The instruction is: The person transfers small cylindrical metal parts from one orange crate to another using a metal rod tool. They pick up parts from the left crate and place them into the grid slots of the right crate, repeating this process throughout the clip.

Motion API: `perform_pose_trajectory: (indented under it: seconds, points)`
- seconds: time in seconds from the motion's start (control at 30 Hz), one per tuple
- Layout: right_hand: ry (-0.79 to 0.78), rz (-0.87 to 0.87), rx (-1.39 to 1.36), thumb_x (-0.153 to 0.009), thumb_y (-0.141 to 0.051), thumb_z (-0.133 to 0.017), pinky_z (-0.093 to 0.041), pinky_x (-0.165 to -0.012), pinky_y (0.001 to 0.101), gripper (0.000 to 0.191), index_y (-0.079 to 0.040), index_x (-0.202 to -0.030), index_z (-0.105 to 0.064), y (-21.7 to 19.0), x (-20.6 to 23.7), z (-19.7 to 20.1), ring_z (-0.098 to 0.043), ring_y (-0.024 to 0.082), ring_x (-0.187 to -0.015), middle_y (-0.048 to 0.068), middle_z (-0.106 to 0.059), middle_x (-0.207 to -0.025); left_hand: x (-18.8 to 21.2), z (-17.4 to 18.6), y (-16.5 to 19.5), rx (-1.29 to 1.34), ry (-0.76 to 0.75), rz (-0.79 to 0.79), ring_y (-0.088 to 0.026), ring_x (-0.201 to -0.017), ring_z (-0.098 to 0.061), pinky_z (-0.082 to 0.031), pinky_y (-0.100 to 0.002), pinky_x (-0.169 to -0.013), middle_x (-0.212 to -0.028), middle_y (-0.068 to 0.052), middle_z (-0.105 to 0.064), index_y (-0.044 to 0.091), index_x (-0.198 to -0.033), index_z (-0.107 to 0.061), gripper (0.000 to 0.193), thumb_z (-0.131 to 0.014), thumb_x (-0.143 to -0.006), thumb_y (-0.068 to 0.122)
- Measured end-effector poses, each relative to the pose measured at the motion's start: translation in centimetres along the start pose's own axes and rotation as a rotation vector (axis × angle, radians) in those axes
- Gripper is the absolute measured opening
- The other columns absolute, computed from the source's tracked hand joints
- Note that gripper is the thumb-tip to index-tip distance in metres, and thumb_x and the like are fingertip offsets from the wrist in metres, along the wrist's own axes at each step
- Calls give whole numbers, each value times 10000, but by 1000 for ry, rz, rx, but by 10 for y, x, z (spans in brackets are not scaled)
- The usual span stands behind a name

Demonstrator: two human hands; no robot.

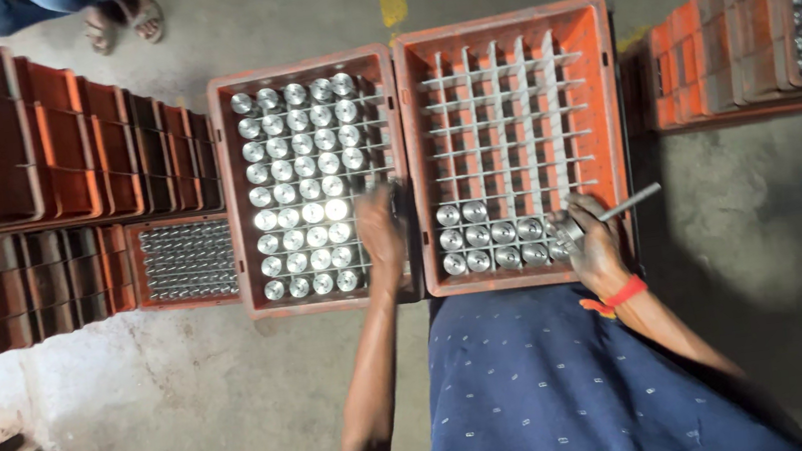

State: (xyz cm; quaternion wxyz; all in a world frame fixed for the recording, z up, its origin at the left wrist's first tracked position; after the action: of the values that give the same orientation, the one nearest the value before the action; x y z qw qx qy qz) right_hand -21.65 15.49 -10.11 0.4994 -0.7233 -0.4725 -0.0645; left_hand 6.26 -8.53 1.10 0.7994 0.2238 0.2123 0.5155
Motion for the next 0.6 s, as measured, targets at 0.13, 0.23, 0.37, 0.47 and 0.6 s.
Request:
perform_pose_trajectory:
  seconds: [0.13, 0.23, 0.37, 0.47, 0.6]
  points:
    - [-13, -23, 80, -1024, -5, -526, -592, -836, 378, 144, -30, -1133, -618, 3, 3, -2, -694, 219, -877, 88, -654, -908, -58, 19, -46, -175, 190, 62, -497, -1361, -425, -367, -575, -1132, -1469, -318, -461, 74, -1386, -619, 503, -787, -965, 292]
    - [-49, -21, 81, -1021, -10, -525, -592, -826, 368, 154, -27, -1140, -621, 9, 0, -10, -699, 225, -872, 89, -651, -906, -79, 19, -41, -242, 167, 3, -498, -1383, -379, -321, -609, -1104, -1488, -300, -433, 65, -1327, -648, 557, -827, -884, 353]
    - [-54, -8, 135, -1027, -7, -538, -563, -813, 335, 157, -8, -1157, -626, 12, 3, -3, -694, 216, -891, 115, -671, -946, -70, 35, -44, -138, 133, -39, -462, -1361, -423, -335, -596, -1123, -1465, -283, -459, 63, -1327, -667, 603, -865, -835, 350]
    - [-21, 35, 164, -1007, -8, -539, -559, -791, 329, 173, -5, -1156, -626, 13, 8, 12, -678, 187, -889, 92, -686, -1025, -49, 69, -46, 91, 271, -102, -371, -1365, -517, -458, -485, -1133, -1448, -208, -565, 118, -1181, -693, 512, -918, -800, 376]
    - [-45, 16, 185, -992, 7, -573, -575, -831, 306, 167, 9, -1145, -640, 27, 11, 0, -682, 173, -916, 92, -662, -1028, -21, 26, -57, 899, 205, 201, -267, -1094, -638, -523, -426, -967, -1212, -122, -674, 73, -1266, -618, 529, -855, -867, 328]
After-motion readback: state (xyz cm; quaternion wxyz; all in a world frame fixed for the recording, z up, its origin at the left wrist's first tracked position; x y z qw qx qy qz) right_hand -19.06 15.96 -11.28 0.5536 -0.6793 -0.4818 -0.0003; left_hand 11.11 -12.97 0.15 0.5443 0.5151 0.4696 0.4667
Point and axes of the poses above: each hand's wrist, its own x-axis away from the middle knuckle, its own z-axis out of the back of the hand, y = z × x, the point moved 8 cm from there along -x, towards the middle knuckle
